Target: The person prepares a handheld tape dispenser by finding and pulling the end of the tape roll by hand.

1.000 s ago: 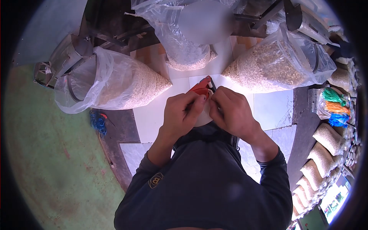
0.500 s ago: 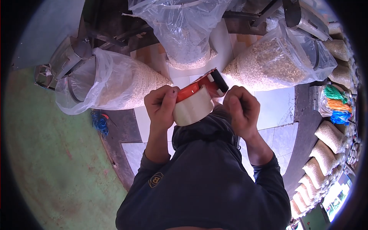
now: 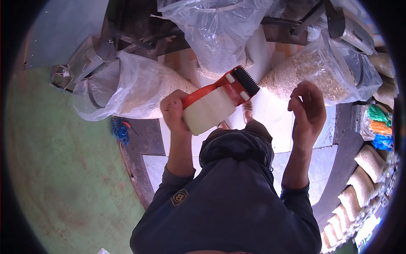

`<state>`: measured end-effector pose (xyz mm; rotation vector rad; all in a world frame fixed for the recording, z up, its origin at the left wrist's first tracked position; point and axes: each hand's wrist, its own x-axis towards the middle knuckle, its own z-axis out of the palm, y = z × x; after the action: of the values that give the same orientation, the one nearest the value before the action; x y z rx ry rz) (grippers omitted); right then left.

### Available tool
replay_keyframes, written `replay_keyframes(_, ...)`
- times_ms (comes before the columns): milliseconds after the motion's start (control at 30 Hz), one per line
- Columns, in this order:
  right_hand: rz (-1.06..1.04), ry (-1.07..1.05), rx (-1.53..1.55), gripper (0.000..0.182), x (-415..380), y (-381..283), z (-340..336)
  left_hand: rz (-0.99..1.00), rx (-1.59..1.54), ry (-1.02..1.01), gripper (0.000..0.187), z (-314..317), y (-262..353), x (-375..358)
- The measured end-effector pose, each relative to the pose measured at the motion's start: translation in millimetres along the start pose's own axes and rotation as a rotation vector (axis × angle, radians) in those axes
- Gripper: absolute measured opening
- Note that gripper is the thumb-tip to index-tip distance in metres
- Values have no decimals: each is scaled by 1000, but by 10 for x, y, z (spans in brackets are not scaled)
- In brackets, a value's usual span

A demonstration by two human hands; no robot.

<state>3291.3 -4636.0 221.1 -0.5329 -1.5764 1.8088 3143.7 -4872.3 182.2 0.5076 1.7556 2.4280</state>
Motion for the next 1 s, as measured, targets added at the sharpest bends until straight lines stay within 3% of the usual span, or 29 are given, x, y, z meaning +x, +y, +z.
replay_keyframes(100, 12, -165, -44, 11, -189, 94, 72, -32, -91, 28, 41, 121, -17, -57)
replay_keyframes(167, -135, -274, -173, 12, -278, 73, 261, 6, 11, 11, 39, 256, 72, -71)
replay_keyframes(233, -269, -374, -254, 26, -275, -67, 464, 14, 0, -35, 37, 286, 84, -103)
replay_keyframes(300, -103, -402, -159, 38, -351, -85, 560, 66, -111, -66, 36, 398, 114, -122)
replay_keyframes(400, 53, -319, 60, 45, -443, -58, 687, 119, -122, -43, 37, 443, 63, -202)
replay_keyframes(533, 61, -285, 92, 40, -430, -34, 680, 76, -235, -58, 40, 475, 18, -253)
replay_keyframes(600, 29, -360, 58, 35, -397, -41, 651, 148, -39, -83, 42, 521, 50, -254)
replay_keyframes(733, -20, -326, -84, 29, -356, -136, 629, 46, 13, -41, 43, 603, 144, -274)
replay_keyframes(833, -180, -361, -252, 26, -347, -106, 561, 51, -19, -35, 42, 616, 153, -263)
replay_keyframes(900, -1, -157, 66, 26, -376, -50, 561, 43, -30, -46, 42, 607, 185, -240)
replay_keyframes(933, -39, -122, 163, 24, -314, -58, 571, 41, -32, -46, 42, 601, 175, -235)
replay_keyframes(967, -110, -11, 88, 21, -257, -63, 605, 65, -23, -48, 41, 593, 161, -232)
replay_keyframes(1000, -232, -45, -53, 18, -212, 25, 506, 87, -14, -51, 41, 582, 151, -229)
